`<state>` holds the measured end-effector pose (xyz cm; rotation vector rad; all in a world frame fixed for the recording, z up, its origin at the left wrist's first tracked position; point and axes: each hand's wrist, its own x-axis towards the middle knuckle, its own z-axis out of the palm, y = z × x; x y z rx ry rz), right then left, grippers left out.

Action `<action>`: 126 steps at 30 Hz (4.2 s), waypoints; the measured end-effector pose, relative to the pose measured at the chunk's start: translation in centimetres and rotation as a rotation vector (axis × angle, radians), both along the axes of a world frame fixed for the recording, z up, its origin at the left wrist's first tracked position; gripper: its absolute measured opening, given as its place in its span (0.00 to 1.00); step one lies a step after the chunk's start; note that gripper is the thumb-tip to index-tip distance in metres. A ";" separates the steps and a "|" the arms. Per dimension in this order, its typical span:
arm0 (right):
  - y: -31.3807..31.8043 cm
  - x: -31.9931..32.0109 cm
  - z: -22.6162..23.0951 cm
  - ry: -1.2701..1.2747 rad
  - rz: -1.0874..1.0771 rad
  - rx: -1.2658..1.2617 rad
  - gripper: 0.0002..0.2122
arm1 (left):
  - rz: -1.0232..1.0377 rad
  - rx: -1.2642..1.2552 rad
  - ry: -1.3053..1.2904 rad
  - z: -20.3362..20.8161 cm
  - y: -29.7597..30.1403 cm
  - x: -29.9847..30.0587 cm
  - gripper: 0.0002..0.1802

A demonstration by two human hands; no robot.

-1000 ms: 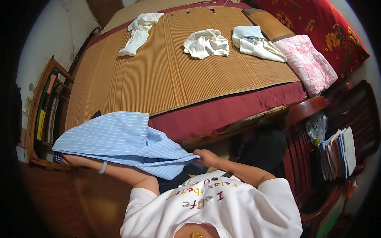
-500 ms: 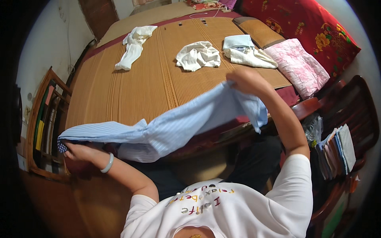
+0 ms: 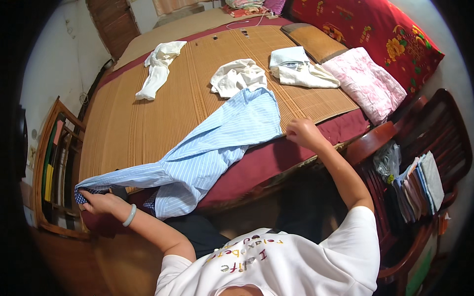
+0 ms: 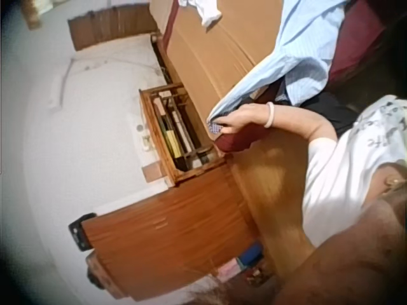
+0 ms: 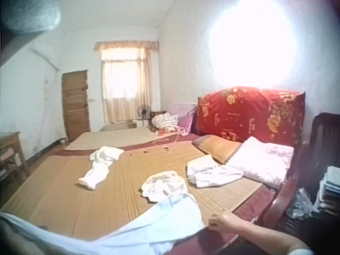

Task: Folding a blue striped long-sleeve shirt on a bed.

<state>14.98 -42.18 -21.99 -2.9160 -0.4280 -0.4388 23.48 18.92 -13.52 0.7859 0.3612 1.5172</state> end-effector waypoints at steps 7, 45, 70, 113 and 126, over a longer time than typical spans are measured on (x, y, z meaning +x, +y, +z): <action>0.3 -3.9 0.9 0.082 -0.064 0.421 0.09 | -0.032 0.058 0.126 0.9 -3.6 0.1 0.15; 0.6 3.1 2.1 0.127 -0.039 0.462 0.08 | -0.186 0.114 0.059 1.6 -5.0 -0.4 0.16; 0.5 5.4 -4.1 0.196 -0.208 0.693 0.07 | -0.181 0.110 0.083 1.6 -4.9 -0.2 0.18; -4.7 -0.6 19.5 -0.537 -0.084 0.292 0.05 | -0.253 0.596 0.214 15.1 3.2 4.8 0.14; -4.8 -1.3 19.2 -0.522 -0.213 0.594 0.10 | 0.046 1.238 0.414 26.6 6.9 1.3 0.14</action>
